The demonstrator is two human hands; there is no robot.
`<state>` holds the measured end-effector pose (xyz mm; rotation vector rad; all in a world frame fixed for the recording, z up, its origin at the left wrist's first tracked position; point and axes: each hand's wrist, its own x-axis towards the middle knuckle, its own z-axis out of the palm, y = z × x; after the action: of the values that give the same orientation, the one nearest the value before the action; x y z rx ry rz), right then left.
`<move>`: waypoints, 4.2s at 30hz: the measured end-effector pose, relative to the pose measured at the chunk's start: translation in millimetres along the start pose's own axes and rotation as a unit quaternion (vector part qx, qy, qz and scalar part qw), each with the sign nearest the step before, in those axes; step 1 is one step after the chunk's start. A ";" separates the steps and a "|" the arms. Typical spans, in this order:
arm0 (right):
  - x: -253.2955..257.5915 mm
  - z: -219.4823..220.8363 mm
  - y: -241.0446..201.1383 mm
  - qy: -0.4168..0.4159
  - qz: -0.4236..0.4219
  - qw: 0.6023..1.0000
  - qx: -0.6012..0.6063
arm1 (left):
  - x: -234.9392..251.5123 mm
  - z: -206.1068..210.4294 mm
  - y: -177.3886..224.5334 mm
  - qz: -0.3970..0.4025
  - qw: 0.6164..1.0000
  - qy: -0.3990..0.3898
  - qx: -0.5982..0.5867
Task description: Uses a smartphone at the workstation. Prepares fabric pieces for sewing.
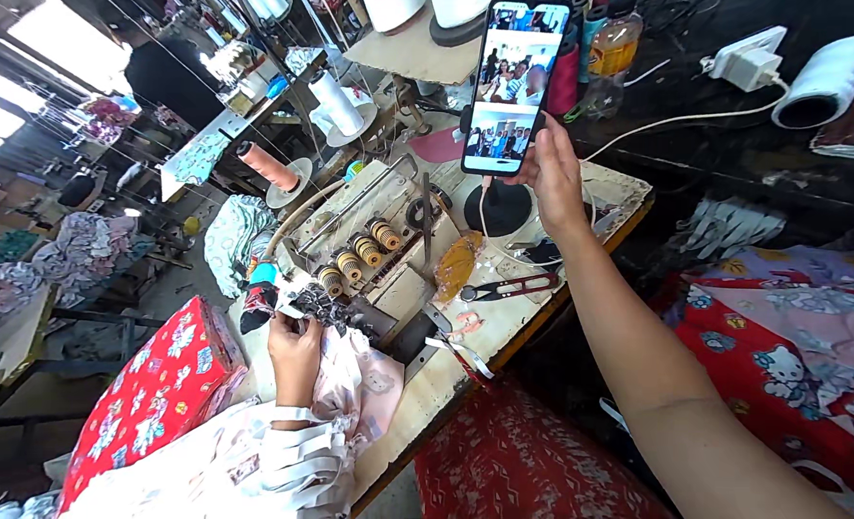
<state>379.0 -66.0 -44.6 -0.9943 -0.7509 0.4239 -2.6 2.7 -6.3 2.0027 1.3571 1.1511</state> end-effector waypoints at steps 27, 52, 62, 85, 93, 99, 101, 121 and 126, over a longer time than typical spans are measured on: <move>-1.7 26.1 -9.8 0.038 0.007 0.999 0.032 | -0.9 0.7 2.0 -0.010 1.000 0.004 -0.005; -0.7 19.1 -1.6 0.127 -0.003 0.991 -0.038 | 0.0 0.4 0.9 -0.011 1.000 0.002 0.004; 4.5 28.8 1.6 0.169 -0.282 0.916 -0.231 | -0.5 0.5 2.2 -0.013 1.000 0.003 0.004; 31.5 36.9 -14.6 0.153 -0.264 0.900 -0.311 | -0.5 -0.1 0.7 -0.014 1.000 0.005 0.014; 30.8 28.4 -28.8 0.131 -0.208 0.901 -0.356 | -0.7 0.1 1.0 -0.011 1.000 0.006 0.008; 31.6 22.0 -34.1 0.121 -0.187 0.904 -0.366 | -0.9 0.7 1.5 -0.014 1.000 0.005 -0.006; 31.3 22.3 -35.3 0.118 -0.181 0.906 -0.363 | -0.8 0.5 1.0 -0.014 1.000 0.002 -0.010; 3.3 4.5 -17.0 0.134 -0.180 0.929 -0.296 | -0.8 0.4 0.8 -0.004 1.000 0.002 -0.001; 4.5 6.9 -17.6 0.136 -0.188 0.932 -0.278 | -0.7 0.8 0.5 -0.001 1.000 0.004 -0.003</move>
<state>376.7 -67.7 -25.3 -1.3658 -0.8023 -0.2789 -1.8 1.9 -6.7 1.9933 1.3575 1.1625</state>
